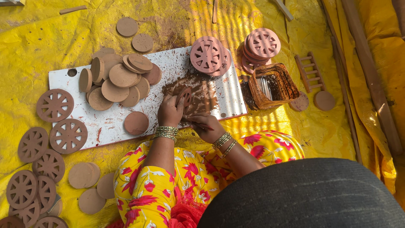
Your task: The person sits on the ground and spreads brown paste over decorative wooden wheel cutouts one at a time using a small flat tool, working on a white board. Coated pieces are set aside with finished stacks while uncoated discs and wheels wait nearby.
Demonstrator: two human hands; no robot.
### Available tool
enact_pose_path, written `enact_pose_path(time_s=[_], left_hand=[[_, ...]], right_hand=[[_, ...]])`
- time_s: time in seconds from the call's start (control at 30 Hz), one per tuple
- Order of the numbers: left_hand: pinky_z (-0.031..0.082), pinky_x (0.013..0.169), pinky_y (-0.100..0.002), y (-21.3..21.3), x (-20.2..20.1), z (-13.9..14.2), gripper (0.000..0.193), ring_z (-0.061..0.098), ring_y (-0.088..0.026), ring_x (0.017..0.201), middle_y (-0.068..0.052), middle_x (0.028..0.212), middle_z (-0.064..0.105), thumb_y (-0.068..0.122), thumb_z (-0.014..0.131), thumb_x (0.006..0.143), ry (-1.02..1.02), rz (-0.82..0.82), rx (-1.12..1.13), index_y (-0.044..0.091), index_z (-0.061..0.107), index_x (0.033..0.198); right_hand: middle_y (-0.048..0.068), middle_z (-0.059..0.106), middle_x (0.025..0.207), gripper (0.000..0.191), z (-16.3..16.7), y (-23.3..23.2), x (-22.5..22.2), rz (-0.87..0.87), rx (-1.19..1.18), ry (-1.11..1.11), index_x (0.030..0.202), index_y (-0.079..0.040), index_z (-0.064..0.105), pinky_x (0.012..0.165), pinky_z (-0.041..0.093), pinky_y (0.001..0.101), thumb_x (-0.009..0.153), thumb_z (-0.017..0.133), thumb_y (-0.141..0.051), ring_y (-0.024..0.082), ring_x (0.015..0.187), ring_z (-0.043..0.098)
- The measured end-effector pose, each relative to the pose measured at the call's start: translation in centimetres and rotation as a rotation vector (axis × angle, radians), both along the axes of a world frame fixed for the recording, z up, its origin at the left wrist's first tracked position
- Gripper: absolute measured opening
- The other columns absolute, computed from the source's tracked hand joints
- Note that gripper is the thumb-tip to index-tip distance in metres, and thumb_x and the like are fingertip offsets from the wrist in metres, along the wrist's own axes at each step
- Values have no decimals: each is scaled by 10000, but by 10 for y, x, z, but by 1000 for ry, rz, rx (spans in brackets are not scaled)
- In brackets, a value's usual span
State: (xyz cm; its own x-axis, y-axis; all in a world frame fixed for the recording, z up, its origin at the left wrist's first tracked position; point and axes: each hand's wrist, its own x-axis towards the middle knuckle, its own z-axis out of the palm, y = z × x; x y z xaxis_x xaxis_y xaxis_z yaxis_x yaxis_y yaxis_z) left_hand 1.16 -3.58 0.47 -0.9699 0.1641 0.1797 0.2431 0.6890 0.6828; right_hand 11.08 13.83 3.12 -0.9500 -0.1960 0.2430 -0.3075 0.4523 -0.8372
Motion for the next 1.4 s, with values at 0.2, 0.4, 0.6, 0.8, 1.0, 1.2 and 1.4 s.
enact_pose_path(time_s=[0.2, 0.4, 0.6, 0.8, 1.0, 1.2, 1.4], left_hand=[[537, 751, -466, 1, 0, -3, 270, 645, -380, 861, -165, 934, 654, 298, 661, 988, 33, -64, 93, 36, 727, 983], [527, 782, -471, -1, -3, -8, 271, 634, -384, 890, -166, 940, 648, 290, 667, 999, 118, -122, 103, 25, 716, 1027], [531, 775, -460, 2, 0, -11, 280, 642, -365, 880, -162, 956, 639, 288, 652, 1002, -9, -152, 125, 28, 702, 1093], [534, 793, -456, 4, 2, -9, 280, 652, -367, 914, -154, 1018, 644, 275, 650, 991, 37, -143, 148, 40, 699, 1135], [533, 817, -450, 5, 0, -11, 264, 652, -368, 929, -158, 1009, 648, 262, 668, 979, 27, -135, 124, 46, 714, 1124], [531, 841, -450, 2, -2, -12, 258, 640, -372, 961, -167, 1022, 654, 246, 662, 989, 24, -95, 135, 48, 709, 1147], [527, 868, -458, -1, -5, -19, 273, 643, -375, 981, -171, 1039, 669, 247, 662, 981, -2, -78, 182, 49, 711, 1162]], right_hand=[[145, 746, 1032, 236, -3, -9, -9, -112, -12, 81, 1118, -58, 713, 823, 581, 392, 901, 783, -119, 328, 942, 724], [156, 722, 1048, 235, 1, 3, -8, -62, -28, -2, 1128, -60, 719, 789, 599, 374, 904, 743, -122, 320, 936, 738], [170, 720, 1044, 246, 1, -7, -9, -67, 45, 64, 1140, -46, 718, 819, 568, 417, 898, 745, -80, 373, 944, 696], [154, 724, 1001, 225, 3, -3, -5, -85, 50, 2, 1111, -58, 718, 807, 578, 415, 890, 748, -90, 365, 931, 705], [176, 715, 1041, 245, 0, -8, -4, -46, 32, 83, 1139, -56, 712, 815, 572, 423, 896, 722, -78, 371, 939, 694], [178, 719, 1026, 264, -4, -11, -7, -34, 16, -18, 1147, -56, 713, 817, 582, 414, 885, 710, -87, 366, 919, 710], [174, 725, 1022, 247, 2, -3, -4, -70, -15, 70, 1134, -53, 704, 804, 577, 412, 897, 737, -112, 370, 931, 709]])
